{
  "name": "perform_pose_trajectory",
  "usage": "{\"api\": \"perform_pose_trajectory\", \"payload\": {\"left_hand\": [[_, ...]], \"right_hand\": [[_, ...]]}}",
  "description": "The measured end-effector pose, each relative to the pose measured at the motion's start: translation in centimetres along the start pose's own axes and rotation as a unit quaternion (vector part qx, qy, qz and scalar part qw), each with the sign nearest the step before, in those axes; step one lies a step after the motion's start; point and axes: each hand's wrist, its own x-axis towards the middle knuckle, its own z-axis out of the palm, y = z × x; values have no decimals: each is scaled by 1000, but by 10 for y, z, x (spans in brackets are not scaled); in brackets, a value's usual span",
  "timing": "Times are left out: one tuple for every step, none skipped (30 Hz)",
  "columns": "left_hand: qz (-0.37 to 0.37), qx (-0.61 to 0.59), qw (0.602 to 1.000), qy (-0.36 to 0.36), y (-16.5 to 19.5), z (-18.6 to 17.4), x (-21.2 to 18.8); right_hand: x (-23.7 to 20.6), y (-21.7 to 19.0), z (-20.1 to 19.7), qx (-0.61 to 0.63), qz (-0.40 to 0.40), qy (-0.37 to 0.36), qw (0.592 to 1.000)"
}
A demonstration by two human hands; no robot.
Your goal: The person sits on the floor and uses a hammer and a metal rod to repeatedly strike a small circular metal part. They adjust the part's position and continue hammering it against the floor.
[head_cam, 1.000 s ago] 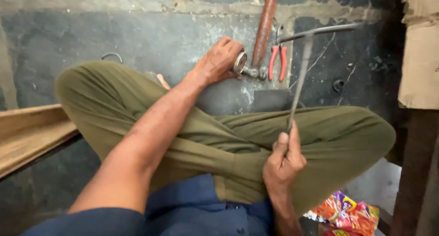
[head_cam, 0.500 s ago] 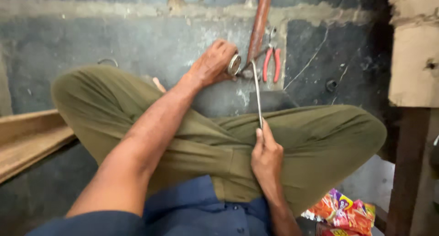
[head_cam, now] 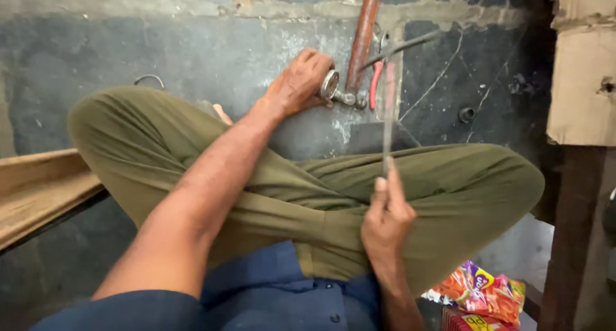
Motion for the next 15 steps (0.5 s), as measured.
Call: {"api": "perform_pose_trajectory", "payload": {"left_hand": [[7,0,1000,9,-1,0,0],[13,4,1000,17,-1,0,0],[2,-5,1000,10,-1,0,-1],[-3,-15,1000,4,-2,0,0],[-2,-19,1000,1,-3,0,1],[1,-14,1000,5,-4,-1,2],[1,-10,1000,7,-4,-1,2],[-4,-10,1000,7,-4,-2,2],[0,-6,1000,8,-5,-2,1],[4,-7,1000,6,-5,-3,1],[10,-8,1000,5,-4,-2,0],[5,-5,1000,-4,-4,-2,0],[3,-1,1000,-9,-4,-1,1],[5,3,1000,-12,-4,-1,1],[5,1,1000,-3,-4,0,3]], "right_hand": [[-1,1,-1,2,8,28,1000],[-2,2,-1,7,15,54,998],[-3,4,0,-4,-14,20,1000],[-4,7,1,-16,-44,-9,999],[-3,10,3,-23,-78,-31,996],[-3,13,5,-25,-44,-34,998],[-5,16,5,-27,-8,-40,999],[-5,18,5,-29,31,-52,998],[-6,20,5,-15,25,-23,999],[-7,21,5,-4,24,5,1000],[-7,21,6,7,22,36,999],[-7,21,5,-16,7,40,999],[-5,20,6,-40,-14,47,998],[-4,18,6,-65,-35,58,996],[-1,17,6,-52,-52,30,997]]}}
